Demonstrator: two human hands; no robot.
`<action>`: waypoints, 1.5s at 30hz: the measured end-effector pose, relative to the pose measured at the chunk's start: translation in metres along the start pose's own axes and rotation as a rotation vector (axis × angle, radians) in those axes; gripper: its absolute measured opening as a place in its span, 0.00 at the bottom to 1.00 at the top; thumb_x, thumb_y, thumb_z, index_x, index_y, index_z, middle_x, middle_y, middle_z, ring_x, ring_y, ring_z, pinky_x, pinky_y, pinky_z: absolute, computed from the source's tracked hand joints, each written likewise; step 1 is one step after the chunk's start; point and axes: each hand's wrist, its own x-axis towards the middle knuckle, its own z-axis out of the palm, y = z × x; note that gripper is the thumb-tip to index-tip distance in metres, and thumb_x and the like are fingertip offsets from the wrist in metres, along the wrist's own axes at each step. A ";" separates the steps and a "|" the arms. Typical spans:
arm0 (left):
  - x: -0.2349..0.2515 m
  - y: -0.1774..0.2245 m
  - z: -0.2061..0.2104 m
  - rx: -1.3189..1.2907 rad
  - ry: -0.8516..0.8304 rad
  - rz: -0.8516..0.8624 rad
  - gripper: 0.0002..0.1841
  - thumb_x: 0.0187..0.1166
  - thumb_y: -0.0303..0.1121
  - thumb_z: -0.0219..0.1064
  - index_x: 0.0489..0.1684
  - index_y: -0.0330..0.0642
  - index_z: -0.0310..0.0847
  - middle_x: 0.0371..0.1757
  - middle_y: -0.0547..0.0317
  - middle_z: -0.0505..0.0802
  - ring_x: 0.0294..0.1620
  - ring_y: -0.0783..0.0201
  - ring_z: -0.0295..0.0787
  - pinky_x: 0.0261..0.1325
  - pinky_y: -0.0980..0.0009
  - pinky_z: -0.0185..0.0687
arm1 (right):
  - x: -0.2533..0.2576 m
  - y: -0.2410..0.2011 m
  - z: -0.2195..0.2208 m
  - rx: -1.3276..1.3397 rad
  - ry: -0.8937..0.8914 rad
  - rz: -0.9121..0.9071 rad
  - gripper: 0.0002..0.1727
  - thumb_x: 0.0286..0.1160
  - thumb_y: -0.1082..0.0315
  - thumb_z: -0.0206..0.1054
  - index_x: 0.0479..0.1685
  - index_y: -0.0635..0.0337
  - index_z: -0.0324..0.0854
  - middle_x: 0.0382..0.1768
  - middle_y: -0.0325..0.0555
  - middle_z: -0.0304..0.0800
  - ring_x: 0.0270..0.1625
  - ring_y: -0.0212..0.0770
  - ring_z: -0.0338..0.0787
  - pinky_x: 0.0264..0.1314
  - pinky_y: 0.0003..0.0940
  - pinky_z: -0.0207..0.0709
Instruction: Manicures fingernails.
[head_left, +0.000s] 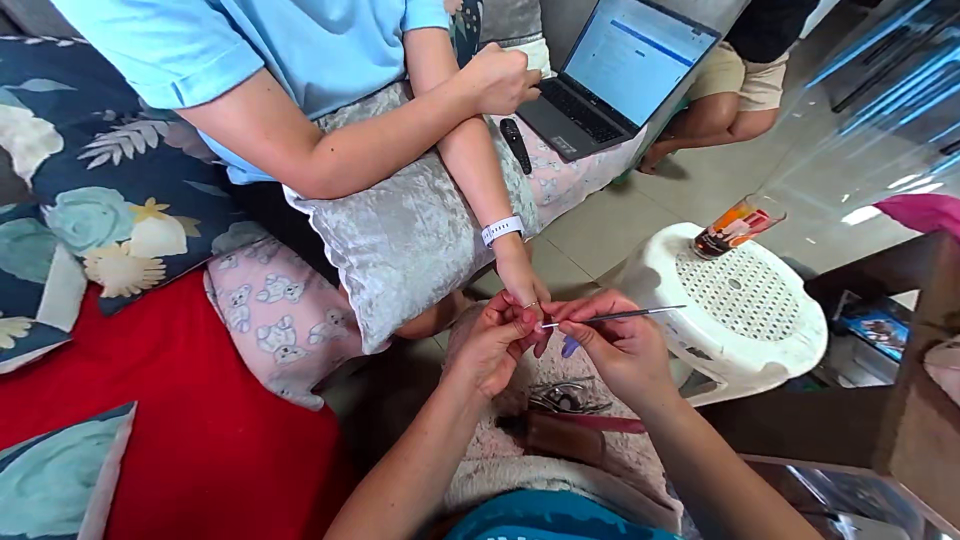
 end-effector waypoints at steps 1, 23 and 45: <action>0.000 0.000 0.000 0.008 0.004 0.007 0.10 0.76 0.14 0.62 0.43 0.40 0.78 0.35 0.57 0.91 0.35 0.66 0.90 0.44 0.70 0.90 | -0.001 -0.001 0.000 -0.017 -0.019 -0.007 0.04 0.75 0.75 0.71 0.42 0.59 0.83 0.47 0.47 0.97 0.55 0.43 0.97 0.57 0.34 0.92; 0.000 -0.001 0.005 0.153 0.093 0.060 0.10 0.76 0.14 0.65 0.44 0.40 0.77 0.35 0.58 0.91 0.35 0.67 0.90 0.44 0.70 0.89 | 0.006 -0.008 0.001 -0.398 -0.092 -0.079 0.03 0.77 0.71 0.69 0.41 0.60 0.82 0.46 0.41 0.96 0.51 0.28 0.95 0.52 0.22 0.89; -0.001 -0.002 0.004 0.152 0.130 0.061 0.11 0.75 0.13 0.65 0.41 0.40 0.76 0.32 0.59 0.90 0.32 0.68 0.89 0.41 0.72 0.88 | 0.009 -0.006 0.001 -0.465 -0.102 -0.069 0.03 0.78 0.70 0.69 0.42 0.59 0.83 0.45 0.41 0.96 0.46 0.26 0.94 0.49 0.20 0.87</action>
